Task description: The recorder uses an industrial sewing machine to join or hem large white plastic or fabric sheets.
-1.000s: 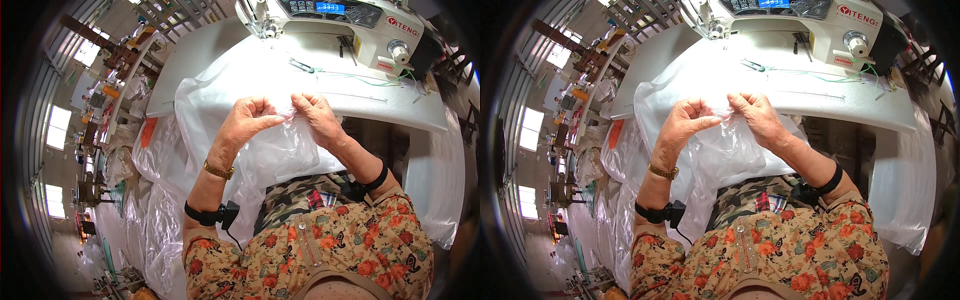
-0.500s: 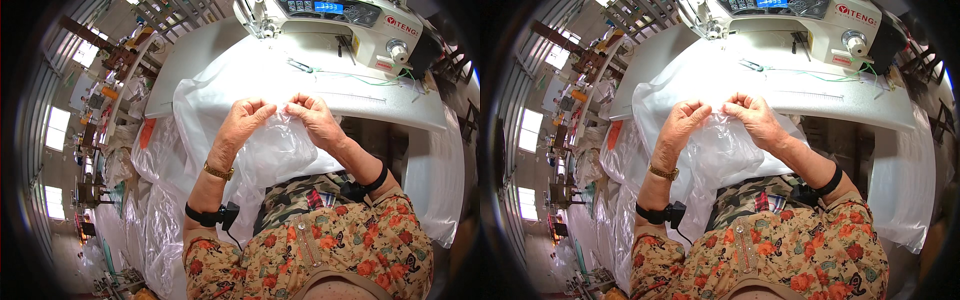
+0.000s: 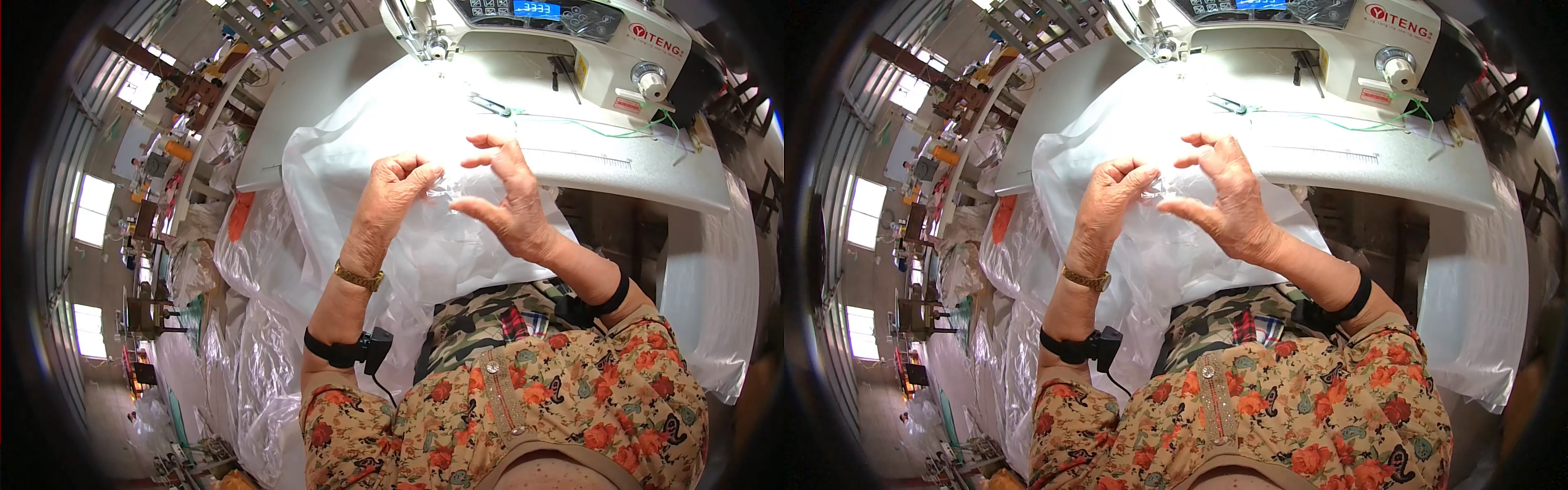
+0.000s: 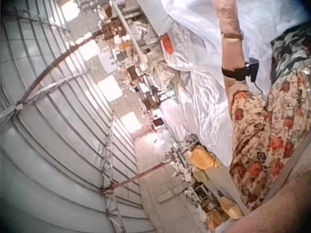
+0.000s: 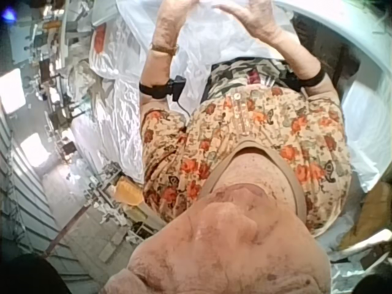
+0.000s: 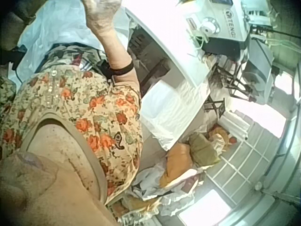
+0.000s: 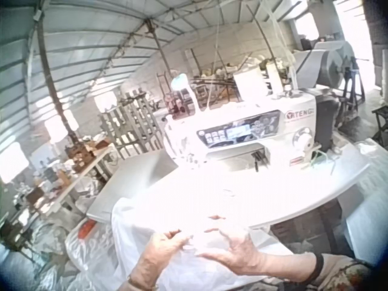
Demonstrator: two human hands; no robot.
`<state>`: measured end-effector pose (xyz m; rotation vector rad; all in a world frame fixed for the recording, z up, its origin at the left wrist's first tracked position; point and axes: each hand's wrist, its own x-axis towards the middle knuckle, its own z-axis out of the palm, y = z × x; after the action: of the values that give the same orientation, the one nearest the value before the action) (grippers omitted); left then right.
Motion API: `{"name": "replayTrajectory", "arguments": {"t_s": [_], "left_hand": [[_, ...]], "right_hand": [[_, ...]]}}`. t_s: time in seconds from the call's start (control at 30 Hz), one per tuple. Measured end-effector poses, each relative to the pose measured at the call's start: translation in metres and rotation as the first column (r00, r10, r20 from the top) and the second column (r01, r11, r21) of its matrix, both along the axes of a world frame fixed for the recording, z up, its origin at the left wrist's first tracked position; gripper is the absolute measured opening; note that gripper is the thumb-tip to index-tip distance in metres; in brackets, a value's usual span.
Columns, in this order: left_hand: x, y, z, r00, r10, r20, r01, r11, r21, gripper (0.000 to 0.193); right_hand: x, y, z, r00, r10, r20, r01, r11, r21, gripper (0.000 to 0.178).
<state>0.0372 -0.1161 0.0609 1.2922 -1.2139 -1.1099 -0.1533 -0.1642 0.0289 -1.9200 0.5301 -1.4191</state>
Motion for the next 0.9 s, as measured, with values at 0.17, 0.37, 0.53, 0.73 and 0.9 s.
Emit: {"name": "replayTrajectory", "arguments": {"t_s": [0.17, 0.37, 0.53, 0.73, 0.9], "left_hand": [[0.000, -0.004, 0.002, 0.998, 0.055, 0.015, -0.054, 0.998, -0.038, 0.018], [0.009, -0.010, 0.009, 0.993, 0.097, 0.060, -0.090, 0.990, -0.109, 0.017], [-0.003, -0.006, 0.012, 0.990, 0.054, 0.128, -0.045, 0.996, -0.071, 0.018], [0.003, -0.010, 0.014, 0.995, 0.073, 0.063, -0.071, 0.997, -0.020, 0.017], [0.016, -0.015, 0.003, 0.990, 0.140, -0.004, -0.140, 0.990, -0.021, 0.023]], "right_hand": [[-0.001, 0.001, -0.012, 0.970, -0.160, -0.185, 0.099, 0.949, -0.300, 0.014], [-0.008, 0.010, -0.024, 0.974, -0.106, -0.199, 0.050, 0.962, -0.267, 0.022], [0.011, 0.003, -0.008, 0.949, -0.270, -0.162, 0.199, 0.914, -0.355, 0.021], [0.006, 0.004, -0.022, 0.932, -0.312, -0.185, 0.212, 0.882, -0.420, 0.014], [0.001, 0.008, -0.035, 0.934, -0.306, -0.187, 0.206, 0.885, -0.417, 0.012]]}}
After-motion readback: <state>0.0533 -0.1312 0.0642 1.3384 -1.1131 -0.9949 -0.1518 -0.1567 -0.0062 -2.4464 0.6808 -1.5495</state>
